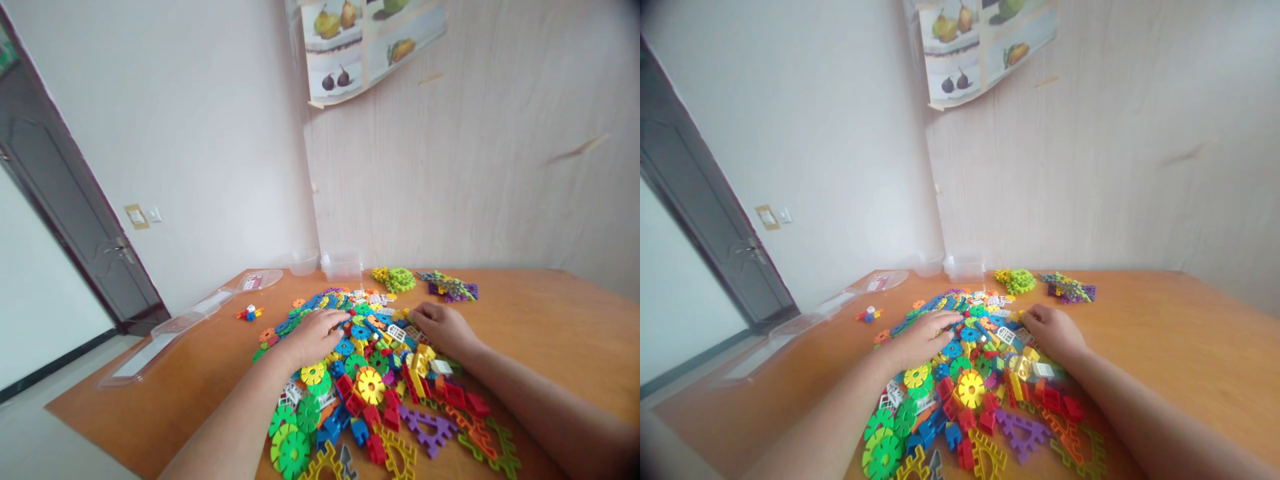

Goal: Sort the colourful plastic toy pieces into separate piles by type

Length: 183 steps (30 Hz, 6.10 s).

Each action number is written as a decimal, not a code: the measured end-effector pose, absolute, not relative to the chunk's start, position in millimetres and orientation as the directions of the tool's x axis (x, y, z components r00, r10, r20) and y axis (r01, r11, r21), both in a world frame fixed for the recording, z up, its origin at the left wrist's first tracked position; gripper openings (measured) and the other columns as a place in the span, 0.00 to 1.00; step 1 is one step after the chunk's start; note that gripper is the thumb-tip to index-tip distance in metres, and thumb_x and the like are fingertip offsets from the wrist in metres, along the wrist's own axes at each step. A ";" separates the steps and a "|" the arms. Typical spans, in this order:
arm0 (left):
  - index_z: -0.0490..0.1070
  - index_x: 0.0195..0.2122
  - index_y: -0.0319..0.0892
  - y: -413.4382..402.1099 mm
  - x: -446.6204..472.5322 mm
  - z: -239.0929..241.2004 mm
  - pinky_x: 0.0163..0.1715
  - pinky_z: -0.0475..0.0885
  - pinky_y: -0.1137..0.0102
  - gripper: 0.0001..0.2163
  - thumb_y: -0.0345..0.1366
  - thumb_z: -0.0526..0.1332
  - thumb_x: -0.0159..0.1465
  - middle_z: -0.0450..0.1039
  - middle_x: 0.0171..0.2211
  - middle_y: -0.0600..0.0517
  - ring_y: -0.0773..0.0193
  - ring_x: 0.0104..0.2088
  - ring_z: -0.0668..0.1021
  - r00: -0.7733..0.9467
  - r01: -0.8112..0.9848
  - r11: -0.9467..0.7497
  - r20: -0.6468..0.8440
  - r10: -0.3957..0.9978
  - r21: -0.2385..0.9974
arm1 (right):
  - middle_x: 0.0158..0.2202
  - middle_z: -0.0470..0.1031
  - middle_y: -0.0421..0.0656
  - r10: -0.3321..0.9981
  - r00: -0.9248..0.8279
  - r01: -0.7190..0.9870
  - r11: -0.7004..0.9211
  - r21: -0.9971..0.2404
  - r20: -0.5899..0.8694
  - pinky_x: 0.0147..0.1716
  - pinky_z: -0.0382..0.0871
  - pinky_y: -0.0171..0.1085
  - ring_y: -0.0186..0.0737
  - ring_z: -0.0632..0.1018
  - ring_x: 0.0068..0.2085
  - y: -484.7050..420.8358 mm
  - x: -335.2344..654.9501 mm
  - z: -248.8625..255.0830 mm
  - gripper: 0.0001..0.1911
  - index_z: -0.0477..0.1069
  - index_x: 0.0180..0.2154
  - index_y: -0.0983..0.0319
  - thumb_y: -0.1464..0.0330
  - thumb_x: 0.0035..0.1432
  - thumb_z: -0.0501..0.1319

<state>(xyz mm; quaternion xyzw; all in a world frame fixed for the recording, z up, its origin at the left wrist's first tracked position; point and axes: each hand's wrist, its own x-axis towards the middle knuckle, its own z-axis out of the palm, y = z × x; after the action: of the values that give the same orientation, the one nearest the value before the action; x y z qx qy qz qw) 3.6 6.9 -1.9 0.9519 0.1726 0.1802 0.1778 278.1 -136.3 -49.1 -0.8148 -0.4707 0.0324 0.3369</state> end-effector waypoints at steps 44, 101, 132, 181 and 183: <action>0.71 0.50 0.46 -4.6 -6.4 8.7 0.49 0.72 0.66 0.15 0.31 0.57 0.63 0.77 0.49 0.48 0.63 0.48 0.78 0.901 0.126 -0.547 0.135 0.411 0.828 | 0.23 0.73 0.40 0.783 0.550 0.765 -0.332 -0.551 0.291 0.25 0.55 0.35 0.37 0.72 0.28 -135.6 280.6 -51.6 0.16 0.69 0.24 0.59 0.59 0.59 0.54; 0.72 0.42 0.42 121.8 -82.3 -22.1 0.44 0.70 0.69 0.10 0.30 0.57 0.59 0.77 0.47 0.45 0.58 0.47 0.78 0.016 0.655 -0.179 0.224 0.974 0.734 | 0.23 0.74 0.40 0.793 0.548 0.752 -0.329 -0.571 0.264 0.25 0.56 0.34 0.38 0.74 0.28 -134.4 286.5 -56.7 0.17 0.71 0.25 0.59 0.56 0.58 0.54; 0.78 0.34 0.48 3.8 -20.2 9.4 0.58 0.62 0.60 0.06 0.34 0.66 0.55 0.73 0.50 0.50 0.54 0.56 0.70 0.907 0.285 -0.867 0.176 0.382 0.409 | 0.22 0.74 0.40 0.795 0.543 0.750 -0.313 -0.583 0.270 0.24 0.56 0.34 0.38 0.73 0.28 -135.5 285.9 -55.3 0.18 0.71 0.24 0.59 0.55 0.57 0.55; 0.74 0.44 0.41 74.6 -56.1 0.3 0.44 0.72 0.68 0.14 0.41 0.60 0.60 0.79 0.43 0.48 0.57 0.45 0.79 0.357 0.518 -0.369 0.197 0.913 0.772 | 0.23 0.74 0.40 0.799 0.550 0.754 -0.351 -0.555 0.243 0.26 0.56 0.35 0.39 0.74 0.29 -135.9 285.2 -55.2 0.18 0.72 0.26 0.59 0.55 0.59 0.54; 0.75 0.45 0.42 55.1 -48.1 6.9 0.41 0.73 0.67 0.16 0.44 0.60 0.61 0.79 0.40 0.49 0.57 0.42 0.80 0.560 0.451 -0.477 0.177 0.809 0.754 | 0.23 0.74 0.40 0.800 0.546 0.759 -0.346 -0.552 0.248 0.26 0.56 0.35 0.39 0.74 0.29 -136.1 285.6 -55.1 0.18 0.72 0.26 0.59 0.55 0.59 0.54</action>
<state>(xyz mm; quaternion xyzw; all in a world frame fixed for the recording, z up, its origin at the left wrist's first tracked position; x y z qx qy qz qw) -48.1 55.1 6.9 0.8170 0.3858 0.2668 0.3355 285.6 -136.1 -55.1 -0.8198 -0.4753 0.0327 0.3176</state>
